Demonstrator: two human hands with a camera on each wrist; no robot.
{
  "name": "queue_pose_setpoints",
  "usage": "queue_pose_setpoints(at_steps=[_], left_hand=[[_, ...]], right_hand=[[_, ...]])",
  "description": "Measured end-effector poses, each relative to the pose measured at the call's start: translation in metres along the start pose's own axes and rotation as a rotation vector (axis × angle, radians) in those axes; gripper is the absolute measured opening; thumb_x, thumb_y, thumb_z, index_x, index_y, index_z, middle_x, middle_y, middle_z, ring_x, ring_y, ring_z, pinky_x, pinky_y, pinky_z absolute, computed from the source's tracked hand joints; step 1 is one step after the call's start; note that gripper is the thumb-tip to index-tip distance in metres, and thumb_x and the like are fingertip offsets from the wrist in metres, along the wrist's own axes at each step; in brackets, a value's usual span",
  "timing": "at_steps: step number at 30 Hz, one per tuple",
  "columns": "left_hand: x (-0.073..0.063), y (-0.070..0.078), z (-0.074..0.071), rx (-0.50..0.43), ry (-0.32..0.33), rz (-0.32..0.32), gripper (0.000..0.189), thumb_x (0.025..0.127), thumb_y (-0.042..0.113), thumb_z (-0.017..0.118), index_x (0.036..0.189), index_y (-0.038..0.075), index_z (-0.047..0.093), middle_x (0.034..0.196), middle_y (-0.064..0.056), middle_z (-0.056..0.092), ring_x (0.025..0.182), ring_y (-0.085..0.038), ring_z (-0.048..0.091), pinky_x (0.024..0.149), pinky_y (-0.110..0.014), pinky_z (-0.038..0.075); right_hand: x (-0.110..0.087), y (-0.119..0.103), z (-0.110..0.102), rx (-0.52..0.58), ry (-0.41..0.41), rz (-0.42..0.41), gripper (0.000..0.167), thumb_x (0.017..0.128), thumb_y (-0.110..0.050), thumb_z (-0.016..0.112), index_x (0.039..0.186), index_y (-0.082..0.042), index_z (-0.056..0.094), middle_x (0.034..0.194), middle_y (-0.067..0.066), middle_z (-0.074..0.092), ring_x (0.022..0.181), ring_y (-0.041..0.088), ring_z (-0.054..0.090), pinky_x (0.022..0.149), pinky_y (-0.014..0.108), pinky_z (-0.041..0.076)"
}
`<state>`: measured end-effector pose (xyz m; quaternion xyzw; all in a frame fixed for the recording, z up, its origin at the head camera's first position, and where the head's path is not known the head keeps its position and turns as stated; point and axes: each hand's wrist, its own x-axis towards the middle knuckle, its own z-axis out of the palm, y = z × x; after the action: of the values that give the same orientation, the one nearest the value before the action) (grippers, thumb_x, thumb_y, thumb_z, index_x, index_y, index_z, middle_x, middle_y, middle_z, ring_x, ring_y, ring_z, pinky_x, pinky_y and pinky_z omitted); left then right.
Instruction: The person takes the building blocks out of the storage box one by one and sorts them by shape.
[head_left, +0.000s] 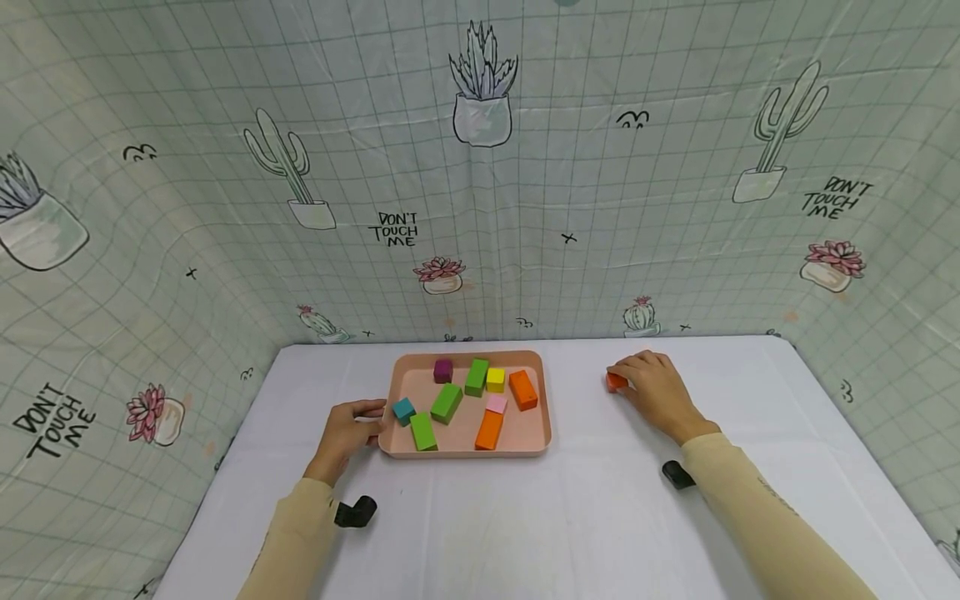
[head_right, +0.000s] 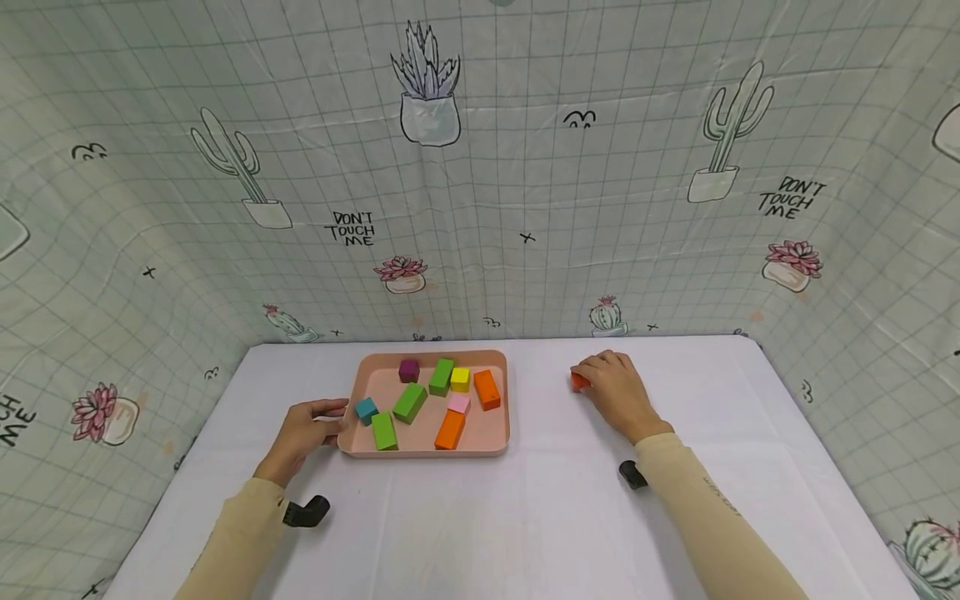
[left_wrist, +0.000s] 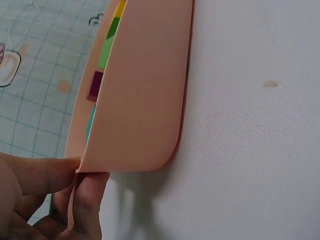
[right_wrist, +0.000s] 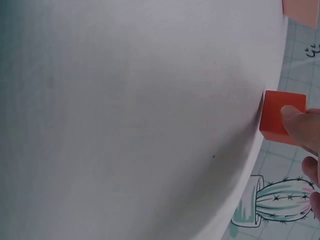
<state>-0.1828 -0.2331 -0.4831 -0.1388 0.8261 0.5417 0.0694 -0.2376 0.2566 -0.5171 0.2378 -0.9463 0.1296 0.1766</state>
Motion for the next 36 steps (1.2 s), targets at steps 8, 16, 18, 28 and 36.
queue_pose_setpoints(at_steps=[8,16,18,28,36], left_hand=[[-0.0002,-0.0007,-0.0011,-0.008,-0.011,0.005,0.040,0.096,-0.008,0.066,0.135,-0.010,0.065,0.125,-0.027,0.067,0.078,-0.011,0.062,0.064,-0.021,0.054],[-0.0007,-0.0004,-0.0018,-0.005,-0.017,-0.001,0.040,0.097,-0.006,0.067,0.136,-0.009,0.065,0.127,-0.026,0.066,0.079,-0.014,0.063,0.065,-0.022,0.054],[-0.0007,-0.0002,-0.0017,-0.001,-0.018,-0.001,0.040,0.097,-0.005,0.067,0.136,-0.009,0.065,0.127,-0.026,0.066,0.080,-0.014,0.063,0.066,-0.023,0.054],[-0.0005,-0.0006,-0.0019,-0.022,-0.024,-0.002,0.039,0.097,-0.007,0.065,0.136,-0.010,0.065,0.128,-0.027,0.065,0.083,-0.014,0.066,0.067,-0.023,0.056],[-0.0019,-0.0004,-0.0018,-0.023,-0.023,-0.005,0.039,0.097,-0.008,0.064,0.137,-0.010,0.064,0.128,-0.028,0.065,0.084,-0.014,0.066,0.067,-0.022,0.056]], right_hand=[[-0.0014,0.0036,0.0035,-0.003,0.005,0.000,0.037,0.078,0.001,0.090,0.114,0.000,0.079,0.111,0.016,0.078,0.107,0.036,0.063,0.101,0.056,0.046],[-0.0009,0.0043,0.0027,0.010,-0.051,0.040,0.039,0.082,0.003,0.087,0.119,0.001,0.077,0.115,0.017,0.077,0.111,0.038,0.062,0.106,0.057,0.045],[-0.0008,0.0041,0.0020,0.010,-0.058,0.043,0.038,0.082,0.003,0.086,0.119,0.001,0.077,0.115,0.018,0.077,0.111,0.038,0.062,0.106,0.058,0.044],[-0.0001,0.0051,0.0006,0.020,-0.067,0.042,0.036,0.084,0.003,0.085,0.120,0.001,0.077,0.116,0.017,0.077,0.112,0.039,0.062,0.106,0.059,0.044],[-0.0003,0.0039,-0.0006,0.020,-0.075,0.040,0.037,0.084,0.003,0.085,0.121,0.001,0.077,0.119,0.018,0.076,0.114,0.040,0.062,0.106,0.059,0.044]])
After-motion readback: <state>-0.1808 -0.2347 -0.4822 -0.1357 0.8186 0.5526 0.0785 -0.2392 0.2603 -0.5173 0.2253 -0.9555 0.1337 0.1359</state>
